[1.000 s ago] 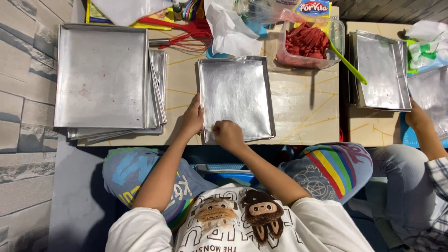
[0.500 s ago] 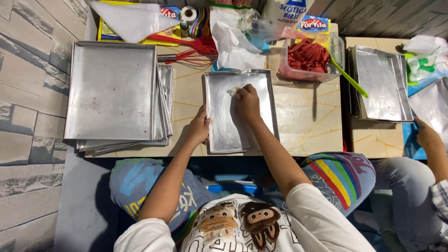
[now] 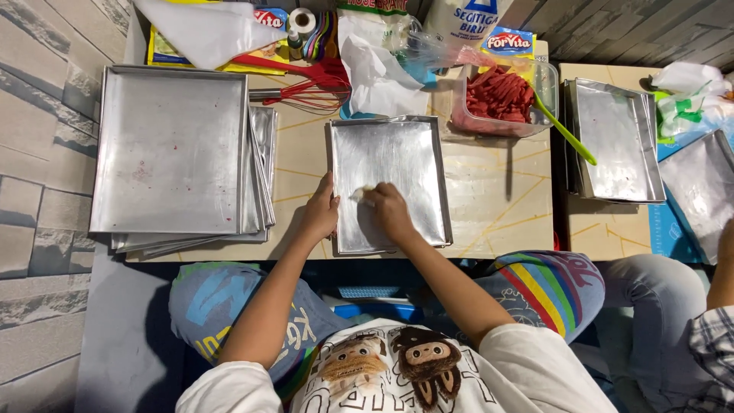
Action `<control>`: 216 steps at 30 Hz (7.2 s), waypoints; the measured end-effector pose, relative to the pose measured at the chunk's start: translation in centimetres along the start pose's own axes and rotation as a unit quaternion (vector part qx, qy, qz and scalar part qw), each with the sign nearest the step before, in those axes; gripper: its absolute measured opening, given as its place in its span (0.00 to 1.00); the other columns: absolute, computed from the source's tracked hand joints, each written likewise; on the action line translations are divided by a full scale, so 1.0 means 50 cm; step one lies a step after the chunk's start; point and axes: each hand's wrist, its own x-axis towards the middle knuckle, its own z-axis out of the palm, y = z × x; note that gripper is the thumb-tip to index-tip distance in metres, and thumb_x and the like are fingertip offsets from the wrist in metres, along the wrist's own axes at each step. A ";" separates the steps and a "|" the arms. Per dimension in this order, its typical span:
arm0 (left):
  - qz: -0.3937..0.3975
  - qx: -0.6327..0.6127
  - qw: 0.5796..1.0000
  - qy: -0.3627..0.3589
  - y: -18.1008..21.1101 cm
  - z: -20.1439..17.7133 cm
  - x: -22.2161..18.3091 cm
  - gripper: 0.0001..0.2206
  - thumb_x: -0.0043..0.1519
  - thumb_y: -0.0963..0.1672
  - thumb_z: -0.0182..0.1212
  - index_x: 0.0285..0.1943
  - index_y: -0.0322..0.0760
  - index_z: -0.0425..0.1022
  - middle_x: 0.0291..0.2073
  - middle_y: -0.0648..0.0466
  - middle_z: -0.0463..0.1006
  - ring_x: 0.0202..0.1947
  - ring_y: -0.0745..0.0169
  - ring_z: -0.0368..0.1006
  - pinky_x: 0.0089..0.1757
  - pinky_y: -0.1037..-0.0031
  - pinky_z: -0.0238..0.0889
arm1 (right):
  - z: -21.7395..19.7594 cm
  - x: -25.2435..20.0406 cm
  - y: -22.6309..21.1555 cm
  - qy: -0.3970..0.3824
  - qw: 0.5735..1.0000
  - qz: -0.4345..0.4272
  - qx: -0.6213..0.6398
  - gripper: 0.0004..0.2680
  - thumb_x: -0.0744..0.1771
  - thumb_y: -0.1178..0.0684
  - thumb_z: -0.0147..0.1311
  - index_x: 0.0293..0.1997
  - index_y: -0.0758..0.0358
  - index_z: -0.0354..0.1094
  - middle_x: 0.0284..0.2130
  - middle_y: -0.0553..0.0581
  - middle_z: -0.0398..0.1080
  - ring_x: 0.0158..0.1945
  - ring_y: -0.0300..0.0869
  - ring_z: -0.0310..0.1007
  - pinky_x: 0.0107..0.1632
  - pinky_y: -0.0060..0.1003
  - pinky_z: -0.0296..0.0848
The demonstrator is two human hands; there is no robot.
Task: Lining metal baking trays with parchment paper and stirring a red dough mixture in a container.
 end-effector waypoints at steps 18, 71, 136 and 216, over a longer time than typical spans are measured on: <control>-0.011 0.051 0.998 -0.034 -0.024 0.004 0.022 0.27 0.69 0.43 0.40 0.79 0.34 0.45 0.76 0.41 0.47 0.61 0.29 0.66 0.36 0.63 0.80 | -0.063 0.132 0.261 0.086 0.963 0.248 0.054 0.07 0.62 0.64 0.56 0.37 0.60 0.79 0.35 0.59 0.73 0.37 0.54 0.77 0.43 0.47 0.75; -0.039 0.008 0.999 -0.012 -0.030 -0.010 0.021 0.24 0.70 0.48 0.41 0.77 0.49 0.55 0.32 0.52 0.84 0.26 0.59 0.81 0.34 0.69 0.77 | -0.006 -0.045 -0.068 -0.166 0.957 -0.175 0.159 0.07 0.67 0.63 0.51 0.39 0.63 0.78 0.37 0.59 0.76 0.42 0.49 0.77 0.46 0.36 0.75; -0.007 0.039 0.999 0.032 -0.043 0.038 0.058 0.26 0.69 0.44 0.39 0.79 0.42 0.50 0.75 0.45 0.54 0.60 0.30 0.67 0.57 0.47 0.64 | -0.112 -0.021 -0.103 -0.281 0.931 0.132 0.193 0.07 0.63 0.65 0.55 0.42 0.71 0.76 0.32 0.72 0.76 0.40 0.64 0.79 0.46 0.50 0.76; 0.062 0.101 0.988 0.101 -0.017 0.044 0.029 0.25 0.70 0.44 0.40 0.78 0.39 0.51 0.70 0.41 0.62 0.61 0.36 0.69 0.55 0.50 0.67 | -0.069 -0.114 -0.017 -0.228 0.947 -0.177 0.142 0.12 0.67 0.63 0.46 0.40 0.56 0.80 0.36 0.56 0.76 0.43 0.50 0.77 0.48 0.43 0.74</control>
